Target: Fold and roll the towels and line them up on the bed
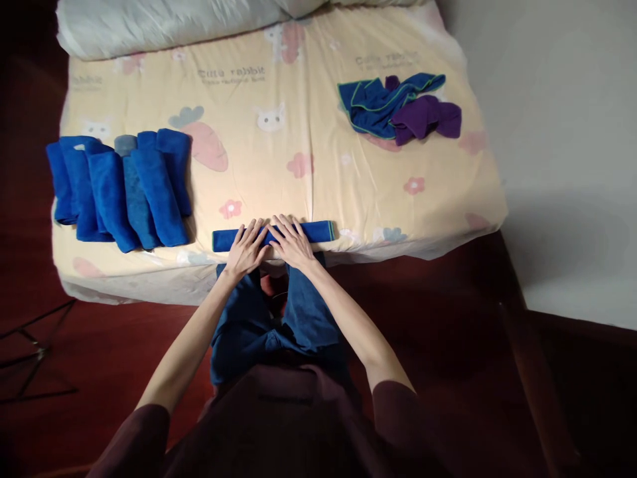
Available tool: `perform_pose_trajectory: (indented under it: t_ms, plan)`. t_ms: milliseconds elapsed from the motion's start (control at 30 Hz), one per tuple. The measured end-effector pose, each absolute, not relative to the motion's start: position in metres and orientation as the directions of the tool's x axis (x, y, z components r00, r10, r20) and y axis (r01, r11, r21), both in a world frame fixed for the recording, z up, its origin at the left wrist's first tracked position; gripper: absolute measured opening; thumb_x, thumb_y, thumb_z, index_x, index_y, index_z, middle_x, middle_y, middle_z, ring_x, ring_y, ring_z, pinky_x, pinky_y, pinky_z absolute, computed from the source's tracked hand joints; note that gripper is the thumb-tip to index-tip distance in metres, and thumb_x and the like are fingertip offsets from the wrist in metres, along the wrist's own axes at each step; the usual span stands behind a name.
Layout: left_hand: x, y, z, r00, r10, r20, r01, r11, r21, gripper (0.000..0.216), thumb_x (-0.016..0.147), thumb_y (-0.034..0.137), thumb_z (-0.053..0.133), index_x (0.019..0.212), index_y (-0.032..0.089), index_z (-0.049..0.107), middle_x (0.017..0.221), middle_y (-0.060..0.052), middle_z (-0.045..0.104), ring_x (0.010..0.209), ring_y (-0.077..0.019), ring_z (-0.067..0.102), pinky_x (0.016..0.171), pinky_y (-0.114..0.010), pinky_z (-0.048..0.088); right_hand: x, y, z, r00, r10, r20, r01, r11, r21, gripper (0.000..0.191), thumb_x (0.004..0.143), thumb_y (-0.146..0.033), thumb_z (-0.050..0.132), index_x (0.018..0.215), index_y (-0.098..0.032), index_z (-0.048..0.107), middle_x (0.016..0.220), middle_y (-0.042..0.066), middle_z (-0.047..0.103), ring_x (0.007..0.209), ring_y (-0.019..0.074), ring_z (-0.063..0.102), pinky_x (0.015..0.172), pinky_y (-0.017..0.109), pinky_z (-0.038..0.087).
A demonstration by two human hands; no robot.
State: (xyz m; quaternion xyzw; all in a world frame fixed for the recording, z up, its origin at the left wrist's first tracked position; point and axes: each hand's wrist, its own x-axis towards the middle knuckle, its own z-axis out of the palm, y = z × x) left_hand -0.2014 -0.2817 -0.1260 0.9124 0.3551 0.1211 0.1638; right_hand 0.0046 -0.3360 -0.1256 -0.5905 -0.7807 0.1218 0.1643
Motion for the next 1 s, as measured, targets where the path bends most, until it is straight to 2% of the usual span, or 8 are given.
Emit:
perform_pose_trajectory:
  t_ms: [267, 433, 533, 600, 700, 800, 900, 1000]
  plan:
    - [-0.246, -0.262, -0.141, 0.659, 0.746, 0.094, 0.677, -0.643, 0.357, 0.075, 0.102, 0.062, 0.043, 0.164, 0.02, 0.036, 0.172, -0.009, 0.025, 0.161, -0.0303, 0.021, 0.133, -0.053, 0.012, 0.046, -0.345, -0.142, -0.214, 0.975, 0.066, 0.908, 0.223, -0.355, 0.06, 0.108, -0.04, 0.041, 0.163, -0.016, 0.036, 0.172, 0.01, 0.026, 0.162, 0.0268, 0.019, 0.133, 0.054, 0.012]
    - [-0.276, -0.254, -0.138, 0.61, 0.789, 0.067, 0.718, -0.587, 0.375, 0.072, 0.103, 0.059, 0.04, 0.163, 0.019, 0.038, 0.172, -0.01, 0.026, 0.161, -0.0295, 0.019, 0.133, -0.053, 0.011, 0.069, -0.357, -0.145, -0.133, 0.987, 0.091, 0.923, 0.157, -0.351, 0.059, 0.109, -0.036, 0.036, 0.163, -0.011, 0.036, 0.17, 0.011, 0.03, 0.161, 0.0258, 0.023, 0.133, 0.053, 0.014]
    - [-0.289, -0.271, -0.129, 0.448, 0.888, 0.108, 0.767, -0.443, 0.464, 0.069, 0.103, 0.053, 0.042, 0.162, 0.016, 0.037, 0.172, -0.014, 0.024, 0.162, -0.03, 0.013, 0.132, -0.055, 0.014, 0.077, -0.356, -0.142, -0.101, 0.99, 0.102, 0.916, 0.132, -0.38, 0.056, 0.109, -0.032, 0.035, 0.159, -0.01, 0.043, 0.166, 0.013, 0.038, 0.158, 0.0265, 0.03, 0.132, 0.054, 0.019]
    - [-0.291, -0.298, -0.123, 0.193, 0.97, 0.145, 0.753, -0.241, 0.612, 0.07, 0.101, 0.051, 0.049, 0.159, 0.014, 0.038, 0.169, -0.019, 0.03, 0.161, -0.0318, 0.02, 0.13, -0.057, 0.022, 0.082, -0.351, -0.134, -0.105, 0.991, 0.083, 0.9, 0.13, -0.417, 0.051, 0.107, -0.03, 0.041, 0.154, -0.012, 0.052, 0.16, 0.014, 0.049, 0.154, 0.0279, 0.04, 0.129, 0.055, 0.026]
    - [-0.277, -0.346, -0.12, -0.186, 0.972, -0.146, 0.37, 0.207, 0.906, 0.061, 0.094, 0.049, 0.064, 0.145, 0.018, 0.05, 0.147, -0.02, 0.057, 0.14, -0.0341, 0.055, 0.115, -0.056, 0.047, 0.089, -0.338, -0.116, -0.095, 0.996, 0.003, 0.874, 0.085, -0.478, 0.046, 0.1, -0.027, 0.056, 0.143, -0.014, 0.063, 0.146, 0.015, 0.063, 0.139, 0.0292, 0.058, 0.121, 0.049, 0.041]
    - [-0.244, -0.371, -0.122, -0.07, 0.849, -0.523, -0.131, 0.512, 0.849, 0.032, 0.09, 0.04, 0.074, 0.115, 0.022, 0.064, 0.12, -0.015, 0.072, 0.115, -0.0322, 0.072, 0.101, -0.05, 0.058, 0.093, -0.328, -0.1, -0.073, 0.986, -0.147, 0.879, -0.006, -0.477, 0.047, 0.092, -0.026, 0.068, 0.138, -0.015, 0.068, 0.137, 0.015, 0.069, 0.127, 0.0304, 0.067, 0.11, 0.042, 0.052]
    - [-0.211, -0.359, -0.122, -0.083, 0.79, -0.607, -0.396, 0.533, 0.748, 0.015, 0.088, 0.027, 0.078, 0.093, 0.021, 0.065, 0.104, -0.013, 0.074, 0.108, -0.0277, 0.073, 0.098, -0.041, 0.059, 0.094, -0.321, -0.092, -0.096, 0.963, -0.253, 0.918, -0.013, -0.397, 0.053, 0.085, -0.026, 0.076, 0.136, -0.019, 0.069, 0.135, 0.013, 0.071, 0.123, 0.0312, 0.069, 0.105, 0.039, 0.054]
    - [-0.193, -0.331, -0.119, -0.2, 0.745, -0.636, -0.526, 0.466, 0.711, 0.025, 0.084, 0.025, 0.083, 0.082, 0.02, 0.059, 0.084, -0.007, 0.068, 0.095, -0.0224, 0.073, 0.091, -0.037, 0.06, 0.094, -0.314, -0.089, -0.108, 0.951, -0.288, 0.939, 0.003, -0.343, 0.057, 0.082, -0.029, 0.079, 0.137, -0.022, 0.068, 0.138, 0.012, 0.069, 0.122, 0.0292, 0.069, 0.101, 0.036, 0.054]
